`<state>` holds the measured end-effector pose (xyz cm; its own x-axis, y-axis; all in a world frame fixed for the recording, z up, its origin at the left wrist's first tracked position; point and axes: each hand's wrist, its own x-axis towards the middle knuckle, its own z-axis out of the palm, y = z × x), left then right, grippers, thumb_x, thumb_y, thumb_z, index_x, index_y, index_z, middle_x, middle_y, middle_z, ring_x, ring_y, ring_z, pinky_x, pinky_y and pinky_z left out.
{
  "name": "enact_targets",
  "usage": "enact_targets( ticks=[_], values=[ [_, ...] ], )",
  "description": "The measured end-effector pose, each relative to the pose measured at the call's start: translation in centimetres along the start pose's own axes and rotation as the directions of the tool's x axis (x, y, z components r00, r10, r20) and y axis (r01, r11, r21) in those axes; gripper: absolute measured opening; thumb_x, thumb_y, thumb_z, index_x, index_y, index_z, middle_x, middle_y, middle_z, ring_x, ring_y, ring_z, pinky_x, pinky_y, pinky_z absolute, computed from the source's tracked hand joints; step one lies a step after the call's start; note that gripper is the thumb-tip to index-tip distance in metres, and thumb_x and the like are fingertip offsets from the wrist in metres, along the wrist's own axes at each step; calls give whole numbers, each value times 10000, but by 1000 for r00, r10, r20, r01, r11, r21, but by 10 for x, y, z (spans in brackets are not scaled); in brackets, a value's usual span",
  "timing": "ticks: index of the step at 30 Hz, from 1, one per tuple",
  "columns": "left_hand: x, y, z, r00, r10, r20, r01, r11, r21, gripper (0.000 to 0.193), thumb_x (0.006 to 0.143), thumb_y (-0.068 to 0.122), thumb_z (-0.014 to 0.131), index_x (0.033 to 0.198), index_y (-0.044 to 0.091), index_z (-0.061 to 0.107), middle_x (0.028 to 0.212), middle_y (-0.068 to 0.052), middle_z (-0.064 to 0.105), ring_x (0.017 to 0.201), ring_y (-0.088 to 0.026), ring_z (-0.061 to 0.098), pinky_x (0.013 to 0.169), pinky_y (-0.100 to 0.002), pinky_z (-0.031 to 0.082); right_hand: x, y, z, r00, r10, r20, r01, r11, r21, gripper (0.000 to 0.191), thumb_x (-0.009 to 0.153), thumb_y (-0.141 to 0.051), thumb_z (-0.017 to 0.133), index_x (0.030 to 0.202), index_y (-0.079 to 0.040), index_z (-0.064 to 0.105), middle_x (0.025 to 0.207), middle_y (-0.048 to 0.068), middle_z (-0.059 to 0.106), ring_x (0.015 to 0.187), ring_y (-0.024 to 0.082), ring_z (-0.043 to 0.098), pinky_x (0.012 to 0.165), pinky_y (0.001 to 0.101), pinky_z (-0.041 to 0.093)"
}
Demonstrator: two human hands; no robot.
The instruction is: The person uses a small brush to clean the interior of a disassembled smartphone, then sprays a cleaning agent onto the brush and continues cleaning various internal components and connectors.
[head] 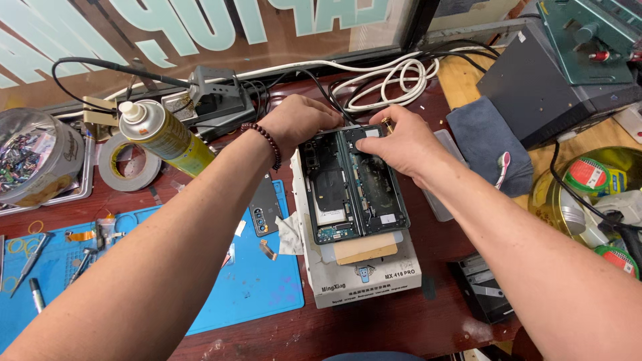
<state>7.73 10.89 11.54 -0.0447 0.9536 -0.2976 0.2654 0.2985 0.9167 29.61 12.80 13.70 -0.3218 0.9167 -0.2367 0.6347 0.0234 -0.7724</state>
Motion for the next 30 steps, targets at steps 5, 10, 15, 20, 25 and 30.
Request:
enact_targets(
  ticks=[5, 10, 15, 20, 25, 30],
  values=[
    [-18, 14, 16, 968, 250, -9, -236, 924, 300, 283, 727, 178, 821, 988, 74, 791, 947, -115, 786, 863, -205, 739, 783, -325, 587, -4, 0, -1, 999, 36, 4, -36, 997, 65, 542, 712, -220, 861, 1195, -84, 657, 946, 53, 697, 826, 137, 667, 672, 303, 541],
    [-40, 20, 41, 932, 327, -157, -219, 851, 478, 180, 757, 178, 776, 929, 152, 822, 895, -132, 776, 838, -274, 761, 796, -368, 591, 1, 4, -5, 959, 219, 180, -266, 914, 306, 553, 740, -186, 846, 1258, -149, 657, 916, 22, 660, 711, 100, 581, 488, 265, 351],
    [-43, 21, 44, 940, 278, -198, -166, 880, 446, 190, 730, 187, 792, 912, 141, 821, 887, -111, 783, 826, -255, 764, 786, -367, 589, 9, 16, -11, 947, 221, 235, -306, 846, 437, 273, 819, -215, 792, 1048, -119, 677, 822, -26, 598, 615, 60, 473, 455, 239, 313],
    [-37, 26, 46, 936, 218, -276, -65, 878, 474, 353, 666, 219, 837, 972, 56, 768, 935, -138, 773, 879, -260, 750, 801, -372, 582, 12, 20, -8, 954, 210, 213, -289, 833, 472, 169, 853, -216, 772, 807, -124, 638, 679, -57, 530, 536, 45, 393, 440, 241, 260],
    [-31, 34, 46, 975, -49, -218, 142, 888, 437, 404, 690, 321, 827, 1020, 91, 793, 957, -122, 801, 905, -224, 787, 851, -350, 600, 7, 16, 1, 987, 131, 95, -160, 879, 449, 191, 854, -192, 753, 747, -114, 615, 600, -59, 523, 468, 51, 395, 401, 265, 255],
    [-34, 35, 48, 972, 13, -234, 104, 871, 480, 429, 695, 366, 851, 1036, 116, 780, 985, -108, 785, 944, -239, 766, 872, -378, 580, 4, 16, 3, 990, 120, 76, -141, 908, 396, 220, 878, -220, 753, 757, -97, 616, 612, -47, 515, 487, 56, 388, 410, 264, 268]
  ],
)
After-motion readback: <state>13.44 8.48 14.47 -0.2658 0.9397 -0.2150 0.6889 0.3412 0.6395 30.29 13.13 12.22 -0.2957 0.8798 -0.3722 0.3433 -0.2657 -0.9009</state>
